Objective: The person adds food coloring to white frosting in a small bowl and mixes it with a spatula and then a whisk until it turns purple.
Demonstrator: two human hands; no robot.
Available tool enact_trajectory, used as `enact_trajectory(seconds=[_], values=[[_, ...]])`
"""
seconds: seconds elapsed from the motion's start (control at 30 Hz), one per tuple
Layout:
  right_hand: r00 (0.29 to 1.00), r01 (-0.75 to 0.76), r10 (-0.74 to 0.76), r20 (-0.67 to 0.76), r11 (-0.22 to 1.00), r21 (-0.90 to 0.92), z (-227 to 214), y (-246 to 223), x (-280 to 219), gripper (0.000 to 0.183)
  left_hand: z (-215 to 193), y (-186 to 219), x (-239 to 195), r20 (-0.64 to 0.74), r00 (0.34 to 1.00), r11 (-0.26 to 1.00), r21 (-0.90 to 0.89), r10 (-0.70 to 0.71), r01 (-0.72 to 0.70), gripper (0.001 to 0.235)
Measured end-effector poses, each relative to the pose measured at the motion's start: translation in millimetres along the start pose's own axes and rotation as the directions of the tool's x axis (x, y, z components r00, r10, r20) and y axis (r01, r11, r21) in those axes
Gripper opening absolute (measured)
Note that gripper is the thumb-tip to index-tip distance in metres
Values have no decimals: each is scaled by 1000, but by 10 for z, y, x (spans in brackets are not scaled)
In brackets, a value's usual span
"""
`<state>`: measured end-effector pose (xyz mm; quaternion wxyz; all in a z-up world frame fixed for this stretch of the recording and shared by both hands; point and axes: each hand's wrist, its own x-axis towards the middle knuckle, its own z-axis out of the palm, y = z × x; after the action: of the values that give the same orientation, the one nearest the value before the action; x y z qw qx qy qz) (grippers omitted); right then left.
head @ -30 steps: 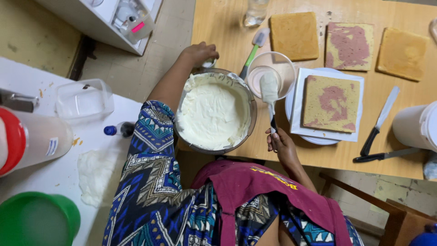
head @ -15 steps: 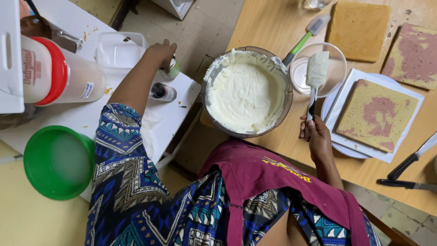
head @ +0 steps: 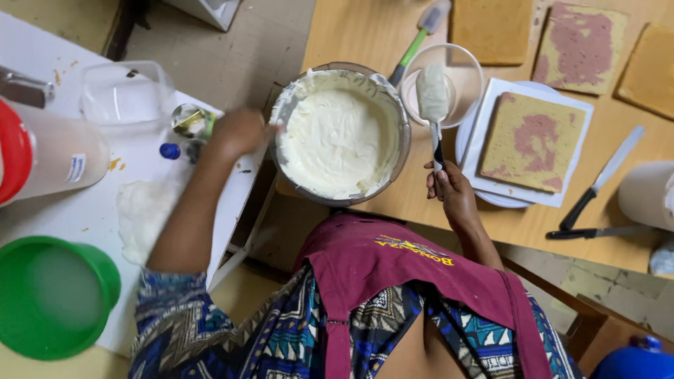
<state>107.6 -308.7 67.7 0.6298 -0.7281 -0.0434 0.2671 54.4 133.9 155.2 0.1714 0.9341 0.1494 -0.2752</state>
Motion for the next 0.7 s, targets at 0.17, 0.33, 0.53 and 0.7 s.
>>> enact_trajectory(seconds=[0.17, 0.33, 0.53, 0.7], values=[[992, -18, 20, -128, 1000, 18, -203, 160, -138, 30, 932, 343, -661, 287, 939, 924, -273, -187, 268, 93], [964, -115, 29, -264, 941, -317, -364, 290, -46, 31, 2645, -161, -25, 21, 939, 167, -982, -344, 83, 52], [924, -33, -348, -160, 345, -938, -285, 192, 423, 27, 2211, 150, 123, -250, 814, -54, -944, -525, -325, 57], [834, 132, -547, 74, 67, -989, -260, 309, 798, 15, 1920, 102, 376, -244, 777, -316, -812, -580, -491, 42]])
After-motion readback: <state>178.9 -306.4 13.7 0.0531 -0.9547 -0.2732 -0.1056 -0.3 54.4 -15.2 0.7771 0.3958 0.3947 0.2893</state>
